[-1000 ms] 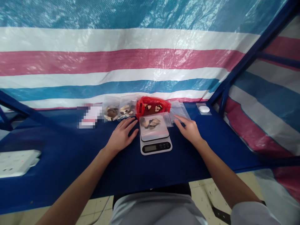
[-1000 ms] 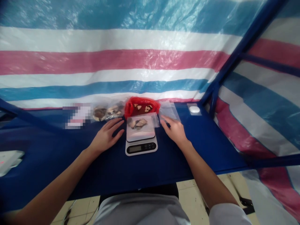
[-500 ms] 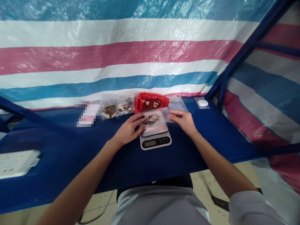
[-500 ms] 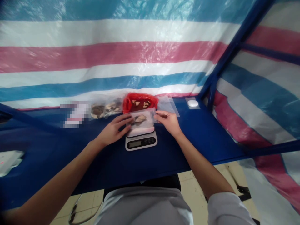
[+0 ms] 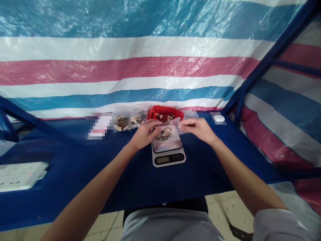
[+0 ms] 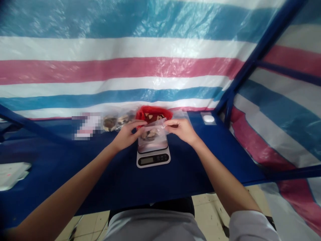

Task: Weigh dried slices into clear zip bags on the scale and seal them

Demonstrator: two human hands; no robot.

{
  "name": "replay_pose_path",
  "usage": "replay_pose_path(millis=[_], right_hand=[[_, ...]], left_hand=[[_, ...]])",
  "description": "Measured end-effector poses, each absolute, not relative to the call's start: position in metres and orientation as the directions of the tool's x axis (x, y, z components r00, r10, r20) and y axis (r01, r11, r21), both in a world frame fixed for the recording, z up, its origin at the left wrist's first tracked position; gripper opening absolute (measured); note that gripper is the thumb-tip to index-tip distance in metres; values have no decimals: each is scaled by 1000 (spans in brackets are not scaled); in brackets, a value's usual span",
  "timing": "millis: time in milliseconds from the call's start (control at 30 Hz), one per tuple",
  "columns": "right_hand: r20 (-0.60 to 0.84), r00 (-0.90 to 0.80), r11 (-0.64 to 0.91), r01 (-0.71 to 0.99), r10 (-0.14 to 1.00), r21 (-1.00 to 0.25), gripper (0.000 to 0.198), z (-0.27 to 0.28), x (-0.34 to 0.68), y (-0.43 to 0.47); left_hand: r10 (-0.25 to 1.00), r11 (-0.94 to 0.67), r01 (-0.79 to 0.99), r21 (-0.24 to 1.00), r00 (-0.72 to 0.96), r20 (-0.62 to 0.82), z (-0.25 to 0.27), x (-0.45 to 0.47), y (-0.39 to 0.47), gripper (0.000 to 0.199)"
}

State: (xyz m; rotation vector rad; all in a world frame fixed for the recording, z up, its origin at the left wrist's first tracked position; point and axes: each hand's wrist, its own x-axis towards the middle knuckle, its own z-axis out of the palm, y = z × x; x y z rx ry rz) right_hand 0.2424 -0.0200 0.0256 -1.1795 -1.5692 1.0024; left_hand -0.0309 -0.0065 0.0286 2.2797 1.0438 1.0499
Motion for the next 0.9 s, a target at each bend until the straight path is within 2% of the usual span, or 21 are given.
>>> replay_pose_path(millis=[200, 333, 500, 667, 767, 900], right_hand=[[263, -296, 343, 264, 918, -901, 30, 61, 235, -11], [288, -377, 400, 265, 880, -877, 26, 80, 230, -5], [338, -344, 442, 293, 876, -848, 26, 85, 230, 4], [343, -260, 408, 265, 903, -873, 32, 75, 233, 12], [311, -174, 339, 171, 935, -925, 38, 65, 233, 17], [162, -61, 160, -39, 985, -986, 46, 45, 228, 21]], left_hand=[[901, -357, 221, 907, 337, 273, 55, -7, 9, 29], [911, -205, 112, 972, 386, 148, 70, 1, 14, 24], [901, -34, -50, 998, 430, 52, 68, 1, 12, 24], [953, 51, -159, 986, 303, -1, 54, 1, 5, 24], [977, 77, -269, 960, 210, -20, 48, 6, -2, 24], [991, 119, -442, 889, 112, -77, 43, 11, -11, 25]])
